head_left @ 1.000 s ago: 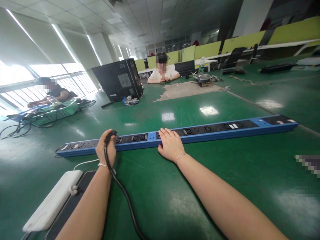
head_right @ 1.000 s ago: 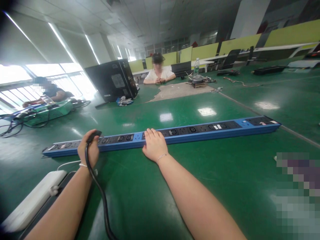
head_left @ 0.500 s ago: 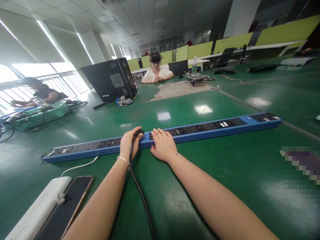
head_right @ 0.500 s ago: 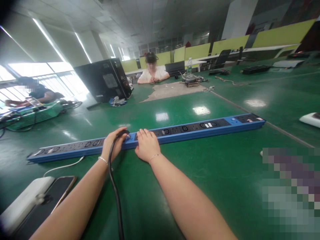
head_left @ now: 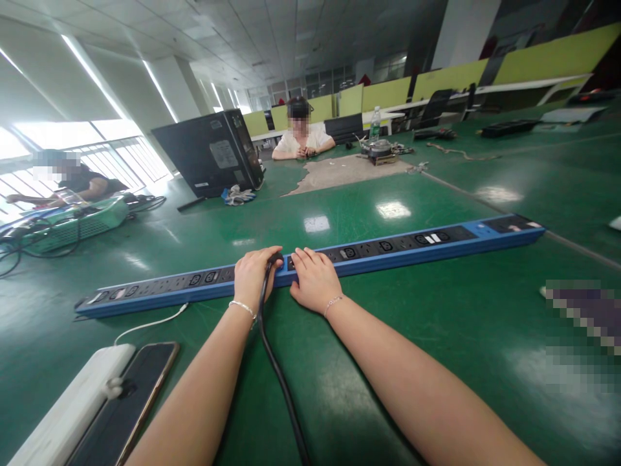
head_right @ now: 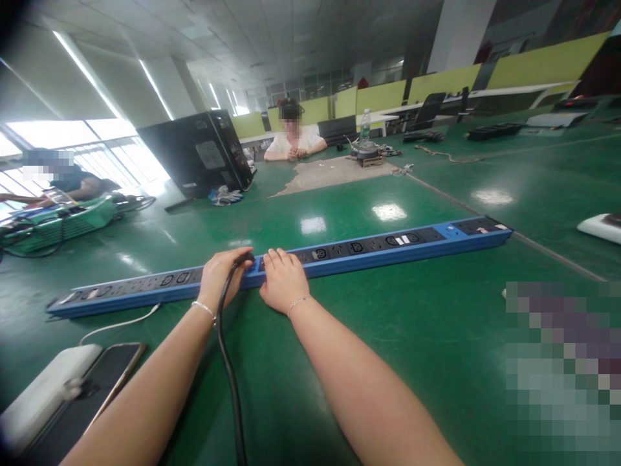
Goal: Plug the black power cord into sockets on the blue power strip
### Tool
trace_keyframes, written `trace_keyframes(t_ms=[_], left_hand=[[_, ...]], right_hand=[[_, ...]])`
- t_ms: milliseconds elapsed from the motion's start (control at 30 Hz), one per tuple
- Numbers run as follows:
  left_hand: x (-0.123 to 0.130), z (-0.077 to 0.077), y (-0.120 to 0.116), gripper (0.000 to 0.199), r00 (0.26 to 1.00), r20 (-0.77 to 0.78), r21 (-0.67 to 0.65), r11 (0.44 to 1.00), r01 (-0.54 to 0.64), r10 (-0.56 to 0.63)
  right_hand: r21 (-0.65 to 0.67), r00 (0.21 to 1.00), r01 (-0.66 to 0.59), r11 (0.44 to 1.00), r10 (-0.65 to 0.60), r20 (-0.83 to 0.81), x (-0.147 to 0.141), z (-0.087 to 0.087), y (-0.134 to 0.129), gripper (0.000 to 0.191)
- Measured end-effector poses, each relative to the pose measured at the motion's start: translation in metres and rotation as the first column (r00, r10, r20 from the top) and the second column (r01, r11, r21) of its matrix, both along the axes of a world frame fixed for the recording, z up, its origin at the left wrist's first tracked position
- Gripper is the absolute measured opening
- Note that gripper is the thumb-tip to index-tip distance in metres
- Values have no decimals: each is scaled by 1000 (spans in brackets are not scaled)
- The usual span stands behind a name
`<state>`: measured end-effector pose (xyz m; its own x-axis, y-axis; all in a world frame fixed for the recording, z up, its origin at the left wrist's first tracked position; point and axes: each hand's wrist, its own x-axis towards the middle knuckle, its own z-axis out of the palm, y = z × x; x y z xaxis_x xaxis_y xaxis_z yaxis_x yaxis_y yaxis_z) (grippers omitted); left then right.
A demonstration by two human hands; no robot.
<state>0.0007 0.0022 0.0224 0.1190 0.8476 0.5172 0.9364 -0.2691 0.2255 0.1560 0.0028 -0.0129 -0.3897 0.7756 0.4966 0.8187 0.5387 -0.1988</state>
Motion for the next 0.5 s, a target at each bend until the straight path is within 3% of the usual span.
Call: trace_keyframes(t_ms=[500], left_hand=[[-12,-6,8,28,995,-66,-11,997,76,-77]], right_hand=[[5,1000,0,1000,0,10,0,-1,1,59]])
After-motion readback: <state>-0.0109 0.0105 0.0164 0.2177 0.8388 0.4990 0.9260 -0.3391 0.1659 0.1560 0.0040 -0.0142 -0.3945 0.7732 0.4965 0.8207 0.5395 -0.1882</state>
